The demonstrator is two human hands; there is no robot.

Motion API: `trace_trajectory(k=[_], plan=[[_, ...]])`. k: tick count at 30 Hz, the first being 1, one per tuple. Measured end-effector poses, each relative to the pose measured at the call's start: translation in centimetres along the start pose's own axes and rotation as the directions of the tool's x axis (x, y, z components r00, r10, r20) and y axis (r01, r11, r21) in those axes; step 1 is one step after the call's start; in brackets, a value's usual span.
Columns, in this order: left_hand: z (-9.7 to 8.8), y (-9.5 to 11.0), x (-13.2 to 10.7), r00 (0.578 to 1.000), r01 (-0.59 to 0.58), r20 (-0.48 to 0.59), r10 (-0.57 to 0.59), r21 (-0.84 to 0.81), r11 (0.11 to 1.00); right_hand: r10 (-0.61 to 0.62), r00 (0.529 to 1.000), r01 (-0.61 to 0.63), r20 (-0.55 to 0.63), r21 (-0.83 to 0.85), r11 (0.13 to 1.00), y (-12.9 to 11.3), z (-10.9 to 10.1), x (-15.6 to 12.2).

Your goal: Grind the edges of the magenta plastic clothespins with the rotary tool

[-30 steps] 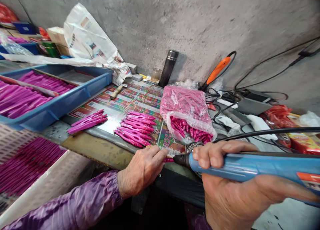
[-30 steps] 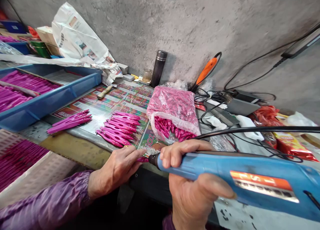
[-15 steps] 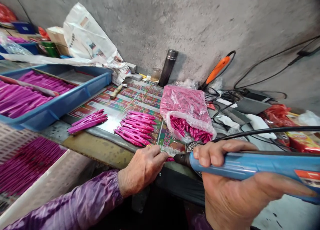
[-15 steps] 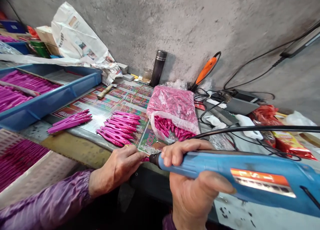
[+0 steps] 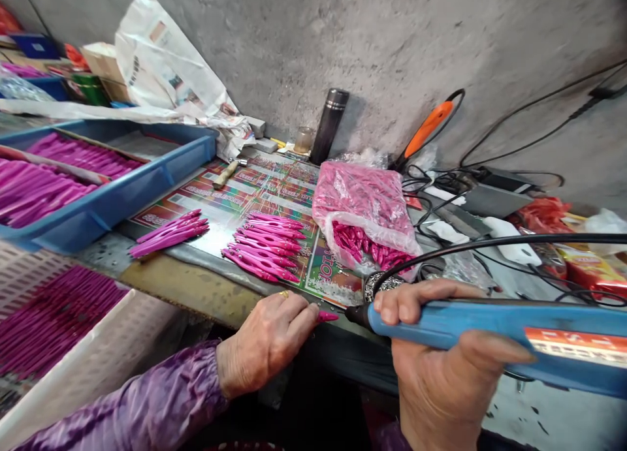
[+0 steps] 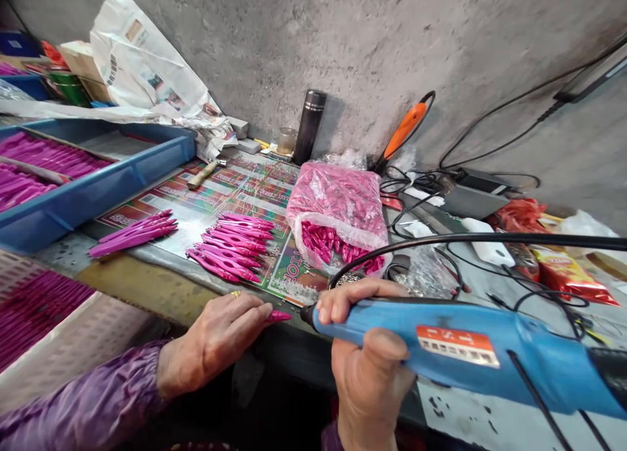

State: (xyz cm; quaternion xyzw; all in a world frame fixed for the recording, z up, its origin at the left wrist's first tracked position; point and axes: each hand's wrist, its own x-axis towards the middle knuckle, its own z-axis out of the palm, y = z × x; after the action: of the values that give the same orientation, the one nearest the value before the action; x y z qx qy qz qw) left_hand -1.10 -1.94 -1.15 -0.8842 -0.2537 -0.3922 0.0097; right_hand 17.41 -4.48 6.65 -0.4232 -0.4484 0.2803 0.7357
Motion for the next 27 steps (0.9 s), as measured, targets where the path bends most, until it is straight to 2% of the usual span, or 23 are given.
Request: trace_trajectory(k=[5, 15, 24, 27], plan=[[0.7, 0.0, -0.7, 0.999, 0.038, -0.019, -0.039, -0.027, 0.999, 0.027, 0.999, -0.027, -0.029, 0.02, 0.999, 0.6, -0.1, -0.3], [0.2, 0.0, -0.6, 0.999, -0.028, -0.027, 0.029, 0.054, 0.998, 0.027, 0.999, -0.026, -0.041, 0.02, 0.999, -0.4, -0.1, 0.0], [0.1, 0.2, -0.1, 0.996, -0.042, -0.08, 0.046, 0.056, 0.998, 0.011, 0.999, -0.016, 0.032, 0.137, 0.99, -1.0, -0.2, 0.5], [0.1, 0.2, -0.1, 0.995, -0.021, -0.101, 0.024, 0.033, 0.999, 0.025, 1.0, -0.022, -0.018, 0.181, 0.983, -1.3, 0.3, 0.2]])
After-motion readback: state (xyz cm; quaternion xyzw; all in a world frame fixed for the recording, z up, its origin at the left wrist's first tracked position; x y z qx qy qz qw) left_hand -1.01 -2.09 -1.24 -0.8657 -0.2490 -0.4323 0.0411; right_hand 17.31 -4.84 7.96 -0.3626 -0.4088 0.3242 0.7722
